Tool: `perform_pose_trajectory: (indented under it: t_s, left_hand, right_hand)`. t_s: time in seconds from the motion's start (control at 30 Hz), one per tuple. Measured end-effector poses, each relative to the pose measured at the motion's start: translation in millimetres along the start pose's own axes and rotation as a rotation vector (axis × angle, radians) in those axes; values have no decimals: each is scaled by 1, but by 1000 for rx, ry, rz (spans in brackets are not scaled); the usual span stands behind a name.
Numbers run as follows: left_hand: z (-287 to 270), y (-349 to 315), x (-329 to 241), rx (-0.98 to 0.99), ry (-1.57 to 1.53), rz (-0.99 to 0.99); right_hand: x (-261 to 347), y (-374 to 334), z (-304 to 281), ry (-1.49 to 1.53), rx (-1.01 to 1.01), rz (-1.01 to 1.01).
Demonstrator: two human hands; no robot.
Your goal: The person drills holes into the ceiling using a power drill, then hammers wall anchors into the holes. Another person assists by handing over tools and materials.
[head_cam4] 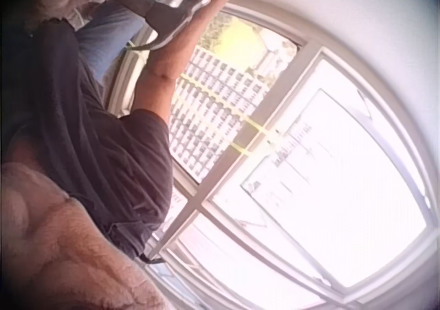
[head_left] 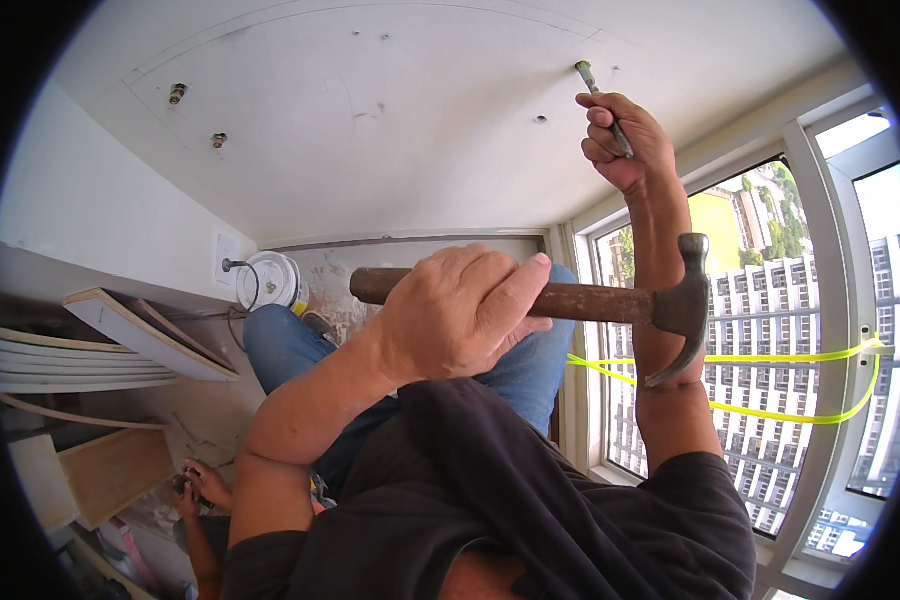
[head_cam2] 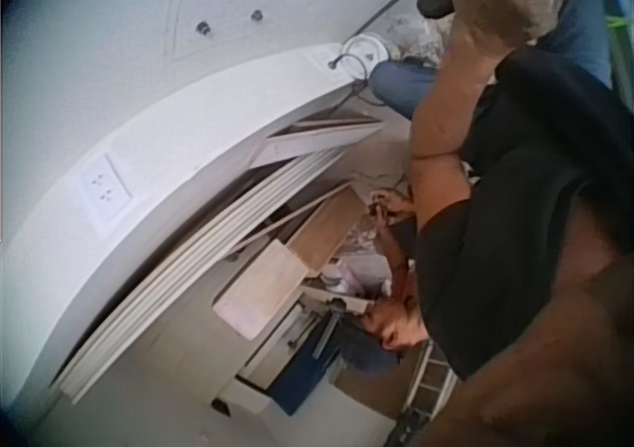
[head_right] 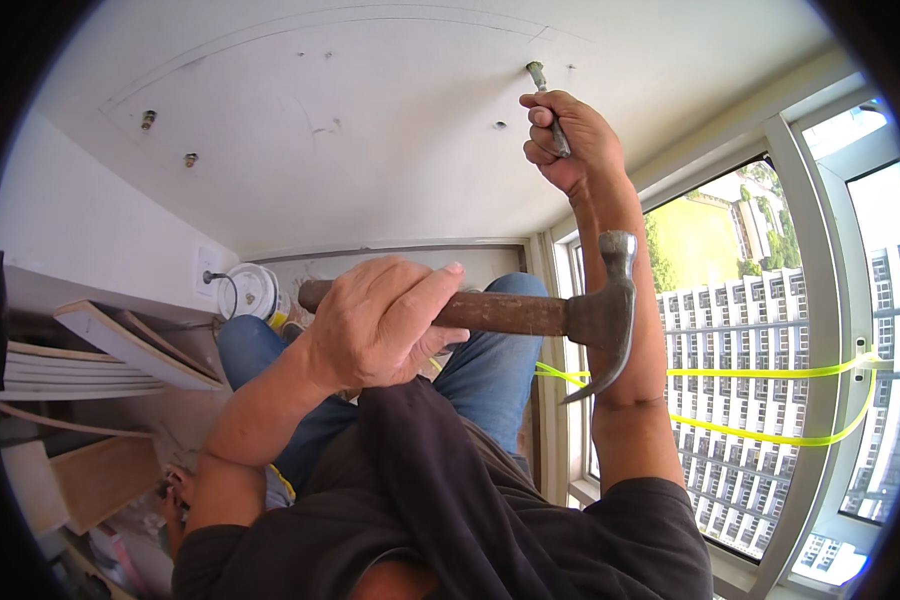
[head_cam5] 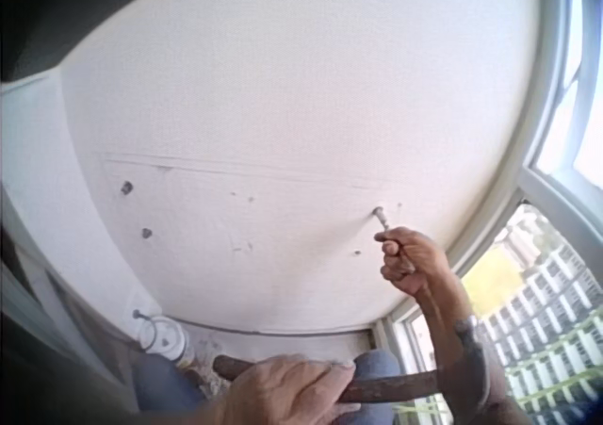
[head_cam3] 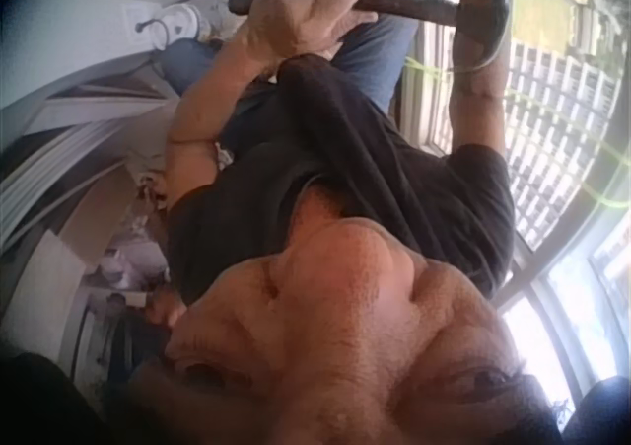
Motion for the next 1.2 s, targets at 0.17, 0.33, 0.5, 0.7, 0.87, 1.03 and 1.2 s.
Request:
perform_pose_trajectory:
  t_s: [0.17,0.33,0.5,0.7,0.87,1.03,1.2]
  left_hand:
    - [10,9,42,84,77,-115]
    - [12,4,57,104,130,-326]
    - [6,17,15,36,13,-32]
    - [29,11,59,245,203,-195]
    - [22,20,9,91,91,154]
    - [22,18,-10,156,144,211]
    - [41,17,28,275,280,-185]
  right_hand:
    - [1,-3,7,4,10,35]
    - [4,-11,4,-79,-109,28]
    - [4,1,-6,-61,24,56]
    - [-1,0,1,-39,30,29]
    - [-2,1,-9,-21,55,40]
    - [-2,3,-8,-10,120,51]
    - [0,0,-9,-17,109,60]
Point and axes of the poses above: each hand's wrist, its own y-axis towards the middle knuckle, its own z-axis out of the palm, x = y × z, the point moved 7 cm from there along y, towards the middle knuckle, and after that the axes turned 5 degrees about -x, right-handed, at the moved point
